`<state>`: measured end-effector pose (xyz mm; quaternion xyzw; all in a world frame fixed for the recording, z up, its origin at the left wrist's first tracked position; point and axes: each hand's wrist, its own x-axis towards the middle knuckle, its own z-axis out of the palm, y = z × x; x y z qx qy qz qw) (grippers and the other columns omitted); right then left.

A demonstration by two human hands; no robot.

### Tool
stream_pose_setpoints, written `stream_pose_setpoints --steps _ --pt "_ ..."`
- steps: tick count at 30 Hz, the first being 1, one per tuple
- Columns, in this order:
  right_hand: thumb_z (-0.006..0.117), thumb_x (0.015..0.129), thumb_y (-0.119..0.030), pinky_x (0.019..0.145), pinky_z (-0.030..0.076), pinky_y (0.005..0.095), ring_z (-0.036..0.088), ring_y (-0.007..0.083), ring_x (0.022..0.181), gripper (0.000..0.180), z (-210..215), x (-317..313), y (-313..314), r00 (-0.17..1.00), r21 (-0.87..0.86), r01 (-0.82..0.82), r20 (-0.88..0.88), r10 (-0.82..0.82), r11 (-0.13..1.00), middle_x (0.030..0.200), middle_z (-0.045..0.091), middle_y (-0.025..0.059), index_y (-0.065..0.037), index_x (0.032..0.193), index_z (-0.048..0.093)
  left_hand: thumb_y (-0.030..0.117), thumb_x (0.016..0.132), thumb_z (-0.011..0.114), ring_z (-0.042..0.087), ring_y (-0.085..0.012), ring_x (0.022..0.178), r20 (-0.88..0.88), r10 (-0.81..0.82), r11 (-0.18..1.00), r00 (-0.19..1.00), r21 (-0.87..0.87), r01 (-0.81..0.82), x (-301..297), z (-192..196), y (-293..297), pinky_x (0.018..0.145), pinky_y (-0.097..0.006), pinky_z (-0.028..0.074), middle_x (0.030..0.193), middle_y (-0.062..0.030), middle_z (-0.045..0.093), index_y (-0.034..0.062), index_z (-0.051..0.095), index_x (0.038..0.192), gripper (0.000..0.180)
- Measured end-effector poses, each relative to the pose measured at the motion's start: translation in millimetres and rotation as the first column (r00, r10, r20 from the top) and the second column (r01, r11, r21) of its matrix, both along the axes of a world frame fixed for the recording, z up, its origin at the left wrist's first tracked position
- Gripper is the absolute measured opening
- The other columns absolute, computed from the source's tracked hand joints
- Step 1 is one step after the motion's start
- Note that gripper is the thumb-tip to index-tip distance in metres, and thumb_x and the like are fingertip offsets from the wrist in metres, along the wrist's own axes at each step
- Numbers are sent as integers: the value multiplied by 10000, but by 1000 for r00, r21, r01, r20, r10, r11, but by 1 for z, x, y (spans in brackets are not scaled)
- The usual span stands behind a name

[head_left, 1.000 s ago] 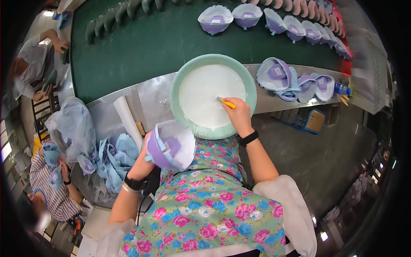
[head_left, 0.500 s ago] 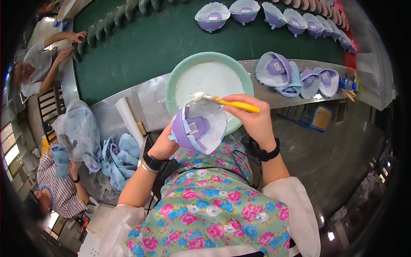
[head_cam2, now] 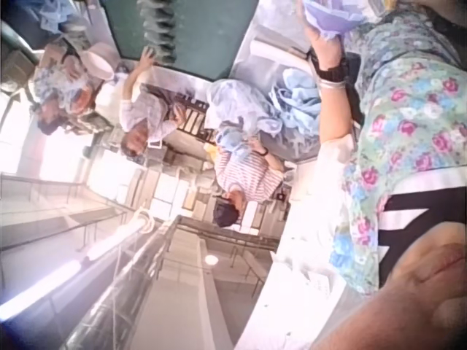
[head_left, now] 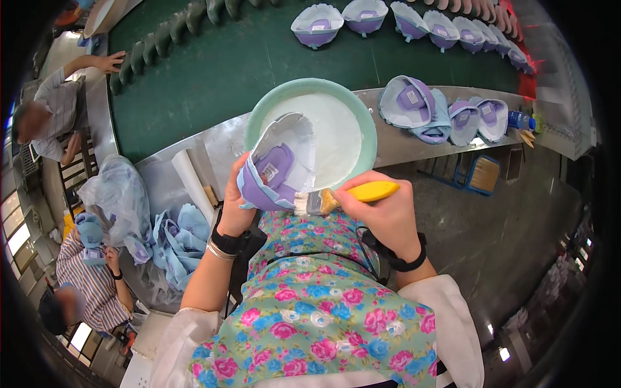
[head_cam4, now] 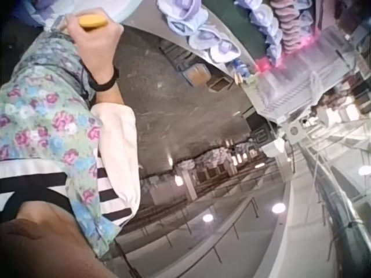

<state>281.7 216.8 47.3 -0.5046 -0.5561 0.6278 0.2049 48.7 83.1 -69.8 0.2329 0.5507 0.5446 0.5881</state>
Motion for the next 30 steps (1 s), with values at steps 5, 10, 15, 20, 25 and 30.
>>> stream_pose_setpoints --steps 5,10,15,20,25,30 --pt "761 755 -91 597 493 239 627 106 625 134 -32 3 23 985 187 -31 172 -2 982 679 664 69 -5 820 681 174 945 543 596 -188 1041 294 295 954 909 -148 -262 11 19 13 896 -339 505 1136 -64 598 118 411 1375 453" --pt "735 762 -24 668 504 246 651 135 733 129 -13 -1 38 998 282 -19 61 2 959 838 695 107 10 879 693 192 848 540 658 -192 659 447 593 754 669 -601 -266 6 45 29 467 -288 528 928 -105 664 31 513 1222 409" --pt "756 739 -21 715 516 291 658 202 810 184 30 -42 36 870 347 -340 -237 432 874 888 696 96 -25 917 710 244 872 513 530 -122 463 761 426 826 489 -548 133 9 23 16 321 -185 370 815 -102 638 16 556 1137 352" --pt "747 744 -35 666 512 288 655 205 737 141 11 -49 51 924 393 -284 -133 360 875 828 692 87 -10 874 699 248 923 487 572 -196 774 968 145 924 -206 -58 378 28 2 19 702 -341 442 973 -126 625 9 559 1140 331" --pt "728 762 -129 553 490 308 615 246 550 137 -22 -8 54 971 296 -182 202 125 938 647 635 125 -11 764 657 160 894 506 446 -107 402 779 433 716 453 -602 352 27 59 68 328 -208 340 649 -58 553 5 559 984 187" --pt "730 746 -94 558 489 316 614 242 544 125 -16 15 57 958 304 75 244 -154 950 643 633 113 -1 747 648 136 872 511 417 -64 392 695 274 846 665 -503 177 -7 45 97 312 -162 298 664 -33 564 -8 570 1053 238"
